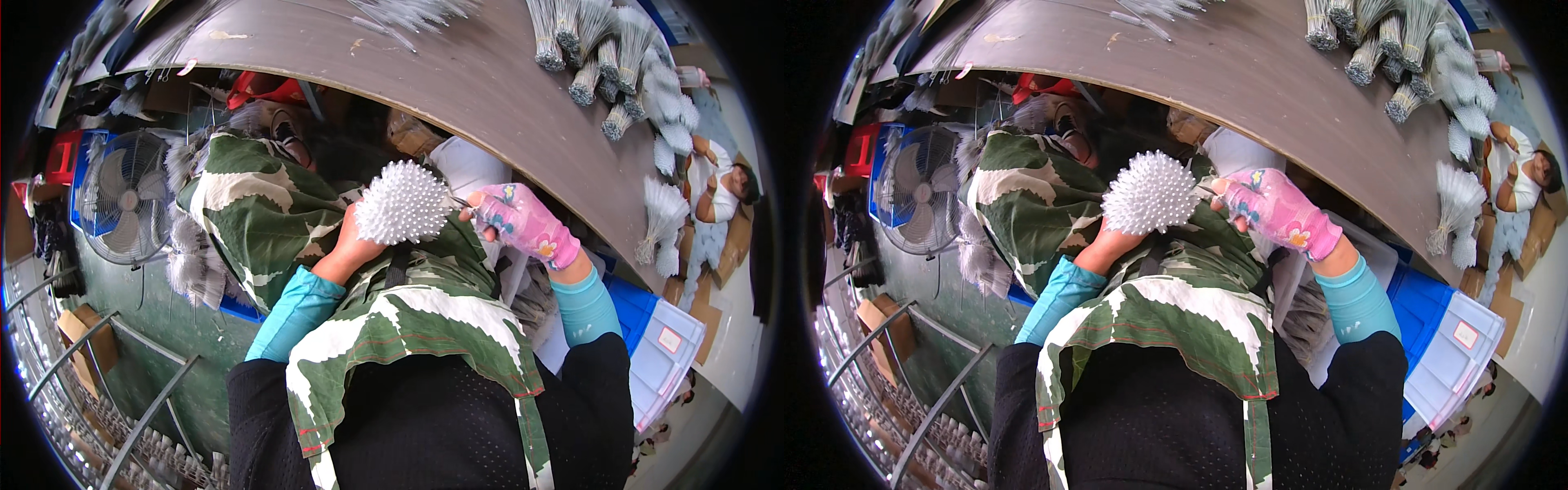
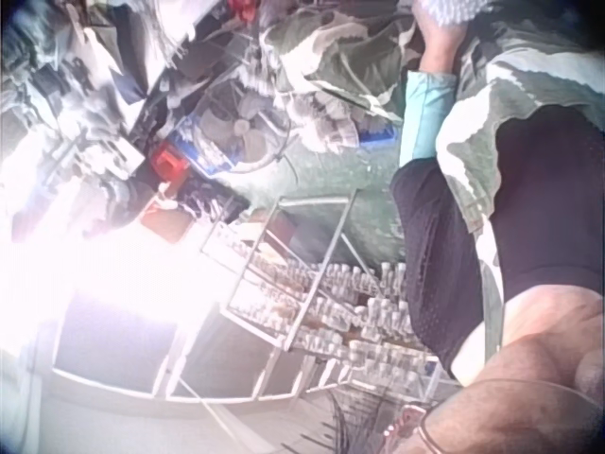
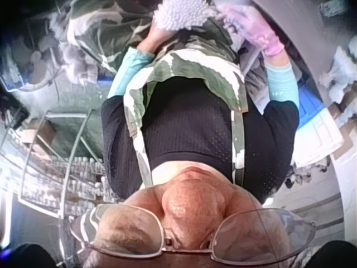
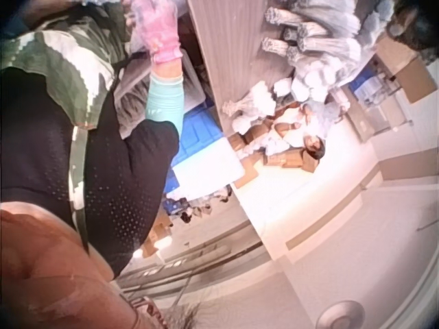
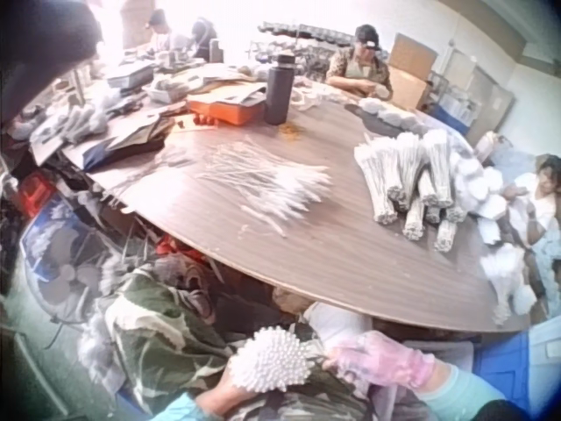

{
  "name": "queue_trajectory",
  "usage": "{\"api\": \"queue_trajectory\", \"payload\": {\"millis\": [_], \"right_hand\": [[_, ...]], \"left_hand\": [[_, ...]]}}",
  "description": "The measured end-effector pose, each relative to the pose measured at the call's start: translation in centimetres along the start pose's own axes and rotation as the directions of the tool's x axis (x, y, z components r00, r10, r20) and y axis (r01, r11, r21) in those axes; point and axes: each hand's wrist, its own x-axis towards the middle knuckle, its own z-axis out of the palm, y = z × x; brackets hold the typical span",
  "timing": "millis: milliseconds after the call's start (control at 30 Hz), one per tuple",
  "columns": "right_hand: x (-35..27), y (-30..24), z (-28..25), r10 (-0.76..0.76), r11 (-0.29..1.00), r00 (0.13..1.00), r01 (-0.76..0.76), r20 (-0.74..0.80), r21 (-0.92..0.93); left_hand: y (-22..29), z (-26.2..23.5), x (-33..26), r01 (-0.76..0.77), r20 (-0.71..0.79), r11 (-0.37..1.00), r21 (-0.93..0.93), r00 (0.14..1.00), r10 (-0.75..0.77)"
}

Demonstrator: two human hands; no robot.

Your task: The person assembles bundles of white bristles into brush heads using wire and pliers.

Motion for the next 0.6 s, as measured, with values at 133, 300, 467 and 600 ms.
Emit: {"api": "queue_trajectory", "payload": {"millis": [133, 300, 467, 600], "right_hand": [[0.3, 0.4, -0.2, 0.023, 1.0, 1.0, -0.023, -0.011, 0.003], [0.3, -0.9, -0.6, 0.076, 0.99, 0.997, -0.072, 0.023, -0.119], [0.5, -0.7, -0.4, 0.065, 0.989, 0.998, -0.063, 0.016, -0.136], [0.4, -0.8, -0.5, 0.098, 0.99, 0.994, -0.093, 0.041, -0.107]], "left_hand": [[0.5, -0.6, 0.6, -0.222, 0.041, 0.948, 0.226, 0.975, 0.219], [0.9, -0.5, 0.4, -0.195, 0.039, 0.972, 0.134, 0.981, 0.191], [0.8, -0.5, 0.4, -0.209, 0.043, 0.968, 0.138, 0.978, 0.205], [0.9, -0.3, 0.3, -0.134, 0.015, 0.99, -0.041, 0.991, 0.135]]}}
